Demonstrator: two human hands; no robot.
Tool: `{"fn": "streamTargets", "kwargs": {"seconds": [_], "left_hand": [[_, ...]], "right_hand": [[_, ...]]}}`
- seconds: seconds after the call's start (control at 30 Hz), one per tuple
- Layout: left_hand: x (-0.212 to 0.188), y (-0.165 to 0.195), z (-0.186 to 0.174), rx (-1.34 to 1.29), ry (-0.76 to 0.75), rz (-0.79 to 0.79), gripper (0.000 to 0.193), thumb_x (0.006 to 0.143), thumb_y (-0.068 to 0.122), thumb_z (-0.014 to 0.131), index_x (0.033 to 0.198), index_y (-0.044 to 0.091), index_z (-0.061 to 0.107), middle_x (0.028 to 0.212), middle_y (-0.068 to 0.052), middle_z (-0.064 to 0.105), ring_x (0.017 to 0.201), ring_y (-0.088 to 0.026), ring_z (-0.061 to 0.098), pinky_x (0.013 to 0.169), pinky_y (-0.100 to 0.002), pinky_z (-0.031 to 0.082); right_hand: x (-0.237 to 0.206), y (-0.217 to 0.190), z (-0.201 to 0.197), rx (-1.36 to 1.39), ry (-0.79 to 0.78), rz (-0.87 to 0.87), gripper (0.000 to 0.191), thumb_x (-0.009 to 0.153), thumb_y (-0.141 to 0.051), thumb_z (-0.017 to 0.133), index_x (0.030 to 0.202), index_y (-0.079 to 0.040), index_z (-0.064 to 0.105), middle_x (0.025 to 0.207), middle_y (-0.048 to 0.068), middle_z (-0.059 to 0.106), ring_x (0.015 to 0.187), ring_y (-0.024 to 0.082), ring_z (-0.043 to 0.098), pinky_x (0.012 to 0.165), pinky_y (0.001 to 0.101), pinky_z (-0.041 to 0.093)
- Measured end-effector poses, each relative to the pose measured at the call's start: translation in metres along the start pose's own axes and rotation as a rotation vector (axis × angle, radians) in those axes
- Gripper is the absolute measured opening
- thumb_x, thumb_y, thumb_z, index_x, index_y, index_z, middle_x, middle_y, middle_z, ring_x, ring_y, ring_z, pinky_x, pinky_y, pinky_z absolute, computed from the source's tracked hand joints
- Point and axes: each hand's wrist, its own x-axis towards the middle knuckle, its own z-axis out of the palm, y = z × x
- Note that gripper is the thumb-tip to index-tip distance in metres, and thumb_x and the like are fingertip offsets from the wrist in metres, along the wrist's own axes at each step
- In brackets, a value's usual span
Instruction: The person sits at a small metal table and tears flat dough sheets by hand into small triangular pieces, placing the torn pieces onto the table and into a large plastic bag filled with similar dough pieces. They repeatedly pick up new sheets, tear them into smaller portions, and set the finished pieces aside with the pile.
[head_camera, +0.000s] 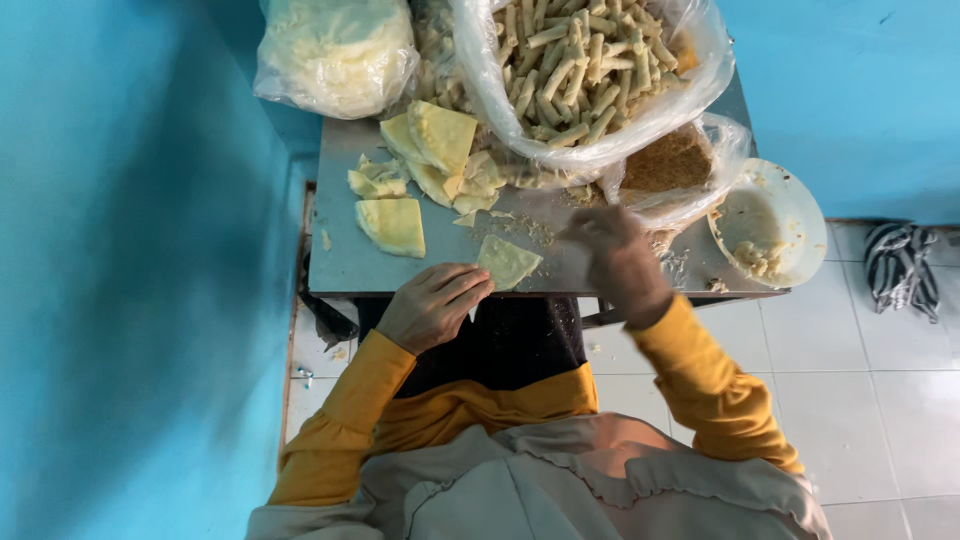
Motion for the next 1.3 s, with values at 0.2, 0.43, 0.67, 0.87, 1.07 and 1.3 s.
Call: {"fn": "streamTargets", "kwargs": {"seconds": [0.2, 0.43, 0.67, 0.87, 1.07, 1.3], "left_hand": [[0.004, 0.005, -0.002, -0.008, -0.004, -0.027, 0.029, 0.085, 0.005, 0.073, 0.114, 0.007, 0.072, 0.121, -0.003, 0.070, 0.116, -0.022, 0.065, 0.097, -0.035, 0.055], [0.009, 0.005, -0.007, -0.015, -0.025, -0.037, 0.033, 0.082, 0.004, 0.072, 0.116, 0.006, 0.070, 0.121, -0.004, 0.070, 0.115, -0.023, 0.065, 0.097, -0.035, 0.055], [0.008, 0.006, -0.009, -0.113, 0.082, -0.125, 0.025, 0.089, 0.003, 0.071, 0.114, 0.004, 0.069, 0.119, -0.006, 0.069, 0.114, -0.026, 0.066, 0.095, -0.035, 0.058], [0.007, 0.006, -0.010, -0.153, 0.157, -0.216, 0.015, 0.095, 0.004, 0.069, 0.109, 0.002, 0.068, 0.114, -0.009, 0.068, 0.106, -0.030, 0.065, 0.088, -0.038, 0.057], [0.012, 0.018, -0.009, -0.222, 0.179, -0.494, 0.013, 0.096, 0.008, 0.070, 0.102, -0.001, 0.063, 0.112, -0.015, 0.061, 0.097, -0.035, 0.062, 0.085, -0.043, 0.054], [0.023, 0.030, -0.014, -0.204, 0.145, -0.586, 0.023, 0.088, 0.009, 0.077, 0.097, -0.002, 0.060, 0.109, -0.016, 0.055, 0.099, -0.037, 0.058, 0.086, -0.045, 0.050]], "right_hand": [[0.016, 0.101, -0.037, -0.032, -0.031, 0.224, 0.023, 0.092, 0.006, 0.063, 0.105, -0.007, 0.076, 0.100, 0.013, 0.077, 0.090, 0.028, 0.073, 0.079, 0.0407, 0.060], [0.044, 0.118, 0.009, -0.170, -0.205, 0.342, 0.013, 0.089, -0.011, 0.070, 0.099, -0.005, 0.076, 0.087, 0.021, 0.073, 0.079, 0.037, 0.074, 0.076, 0.0472, 0.060], [0.048, 0.115, 0.015, -0.148, -0.211, 0.276, 0.016, 0.087, -0.012, 0.071, 0.097, 0.000, 0.073, 0.087, 0.021, 0.073, 0.077, 0.036, 0.073, 0.078, 0.0448, 0.062], [0.042, 0.135, -0.019, 0.318, -0.086, 0.497, 0.029, 0.089, -0.007, 0.078, 0.112, 0.005, 0.064, 0.099, 0.017, 0.073, 0.088, 0.021, 0.071, 0.078, 0.0354, 0.060], [0.028, 0.112, -0.022, 0.942, -0.158, 0.556, 0.020, 0.092, -0.001, 0.072, 0.108, 0.000, 0.061, 0.102, 0.010, 0.073, 0.088, 0.013, 0.072, 0.079, 0.0243, 0.062], [0.039, -0.009, 0.052, 1.199, -0.379, 0.233, 0.012, 0.095, 0.000, 0.069, 0.105, -0.003, 0.062, 0.095, 0.010, 0.071, 0.083, 0.013, 0.070, 0.070, 0.0265, 0.062]]}}
